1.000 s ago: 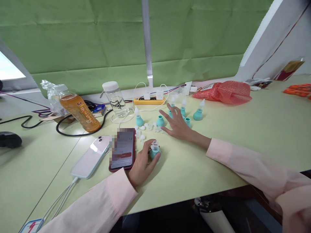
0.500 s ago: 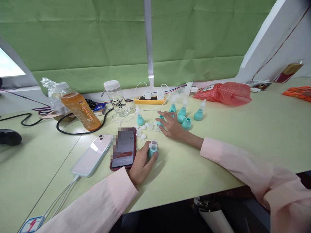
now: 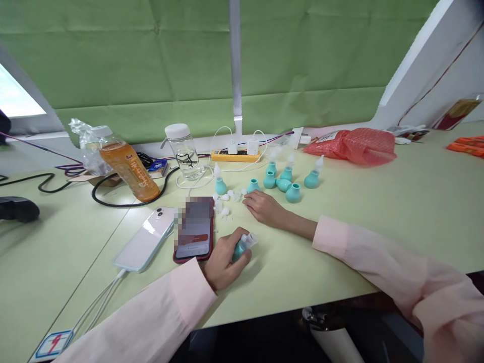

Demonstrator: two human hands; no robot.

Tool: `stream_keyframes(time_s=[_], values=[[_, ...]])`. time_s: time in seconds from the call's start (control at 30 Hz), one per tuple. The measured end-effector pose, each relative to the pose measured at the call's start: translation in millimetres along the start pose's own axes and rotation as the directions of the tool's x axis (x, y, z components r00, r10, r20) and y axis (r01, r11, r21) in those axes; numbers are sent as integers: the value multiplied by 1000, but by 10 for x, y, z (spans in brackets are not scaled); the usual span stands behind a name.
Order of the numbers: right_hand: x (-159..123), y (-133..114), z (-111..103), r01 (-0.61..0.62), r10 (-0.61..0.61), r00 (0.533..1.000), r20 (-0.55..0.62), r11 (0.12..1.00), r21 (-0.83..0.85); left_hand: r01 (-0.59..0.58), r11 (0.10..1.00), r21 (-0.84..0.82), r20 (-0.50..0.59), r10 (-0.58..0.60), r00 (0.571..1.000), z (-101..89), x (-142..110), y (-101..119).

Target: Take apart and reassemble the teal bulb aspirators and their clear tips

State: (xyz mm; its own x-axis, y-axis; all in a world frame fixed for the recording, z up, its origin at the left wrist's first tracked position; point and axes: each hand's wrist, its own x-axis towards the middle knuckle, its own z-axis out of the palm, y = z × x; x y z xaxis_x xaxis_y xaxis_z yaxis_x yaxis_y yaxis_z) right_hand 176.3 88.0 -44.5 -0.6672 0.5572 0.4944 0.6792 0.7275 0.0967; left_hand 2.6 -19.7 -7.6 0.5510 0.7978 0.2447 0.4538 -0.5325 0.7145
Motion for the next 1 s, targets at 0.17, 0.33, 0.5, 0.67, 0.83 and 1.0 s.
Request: stream_keyframes(time_s=[0.17,0.33,0.5,0.67,0.83,1.0], values=[[39,12,0,29,-25,996,-85,998,48,-49,999,17,14,49,999,14,-1,-3],[125,-92,-79,121,-108,989,-102,983,135,-88,995,51,24,86,996,23,-11,2],[211,-281,-140,147,-146,989,-17,976,163,-83,991,108,0,84,996,29,-10,-4],[311,-340,-56,144,-164,980,115,976,162,-60,991,118,-32,64,997,15,2,14],[306,-316,-48,45,-64,996,69,966,254,31,996,86,-78,-25,997,17,8,24],[241,-293,-181,-29,81,991,-104,905,424,69,996,54,-120,-62,991,36,16,-10]])
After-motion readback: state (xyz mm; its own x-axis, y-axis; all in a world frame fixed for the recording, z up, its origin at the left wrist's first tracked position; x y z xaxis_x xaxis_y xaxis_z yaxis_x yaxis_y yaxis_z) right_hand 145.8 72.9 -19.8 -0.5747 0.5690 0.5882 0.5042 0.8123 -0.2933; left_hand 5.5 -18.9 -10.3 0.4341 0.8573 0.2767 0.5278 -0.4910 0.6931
